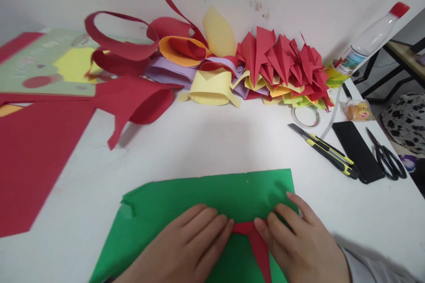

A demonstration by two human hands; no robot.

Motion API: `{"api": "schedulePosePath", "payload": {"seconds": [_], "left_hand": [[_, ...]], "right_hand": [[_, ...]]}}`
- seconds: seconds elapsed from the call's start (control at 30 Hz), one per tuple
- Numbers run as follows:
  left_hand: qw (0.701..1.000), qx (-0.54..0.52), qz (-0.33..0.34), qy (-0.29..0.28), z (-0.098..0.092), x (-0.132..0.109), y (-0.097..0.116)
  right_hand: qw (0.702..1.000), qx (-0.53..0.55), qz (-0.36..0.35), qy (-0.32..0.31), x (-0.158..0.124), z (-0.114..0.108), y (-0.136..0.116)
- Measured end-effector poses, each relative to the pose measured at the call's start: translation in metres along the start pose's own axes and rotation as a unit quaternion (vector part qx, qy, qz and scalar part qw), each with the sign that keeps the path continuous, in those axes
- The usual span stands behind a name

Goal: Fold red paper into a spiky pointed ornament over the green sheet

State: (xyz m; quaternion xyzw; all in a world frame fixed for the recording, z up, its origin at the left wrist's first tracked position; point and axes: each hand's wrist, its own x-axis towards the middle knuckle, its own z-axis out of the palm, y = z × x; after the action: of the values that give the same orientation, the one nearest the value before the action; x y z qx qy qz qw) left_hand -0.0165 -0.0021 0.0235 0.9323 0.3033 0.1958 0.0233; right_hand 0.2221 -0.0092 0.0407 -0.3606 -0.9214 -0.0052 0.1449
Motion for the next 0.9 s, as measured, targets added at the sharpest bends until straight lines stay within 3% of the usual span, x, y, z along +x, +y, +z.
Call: {"api": "schedulePosePath", "payload": {"seconds": [0.1, 0.27, 0.5, 0.9], "left_hand": [[0.998, -0.052, -0.038, 0.007, -0.002, 0.005, -0.006], [0.999, -0.022, 0.011, -0.039, -0.002, 0.004, -0.004], [0.999, 0.004, 0.014, -0.031, -0.003, 0.008, 0.001], [0.994, 0.041, 0.086, -0.044, -0.009, 0.007, 0.005]], "right_hand": [[1.0, 0.003, 0.003, -0.004, 0.0, 0.002, -0.001], [0.999, -0.012, -0.037, -0.002, -0.002, 0.004, -0.003], [0.999, -0.011, -0.037, -0.01, 0.0, 0.003, -0.001], [0.999, -0.026, -0.028, 0.009, -0.004, 0.008, -0.006]]}}
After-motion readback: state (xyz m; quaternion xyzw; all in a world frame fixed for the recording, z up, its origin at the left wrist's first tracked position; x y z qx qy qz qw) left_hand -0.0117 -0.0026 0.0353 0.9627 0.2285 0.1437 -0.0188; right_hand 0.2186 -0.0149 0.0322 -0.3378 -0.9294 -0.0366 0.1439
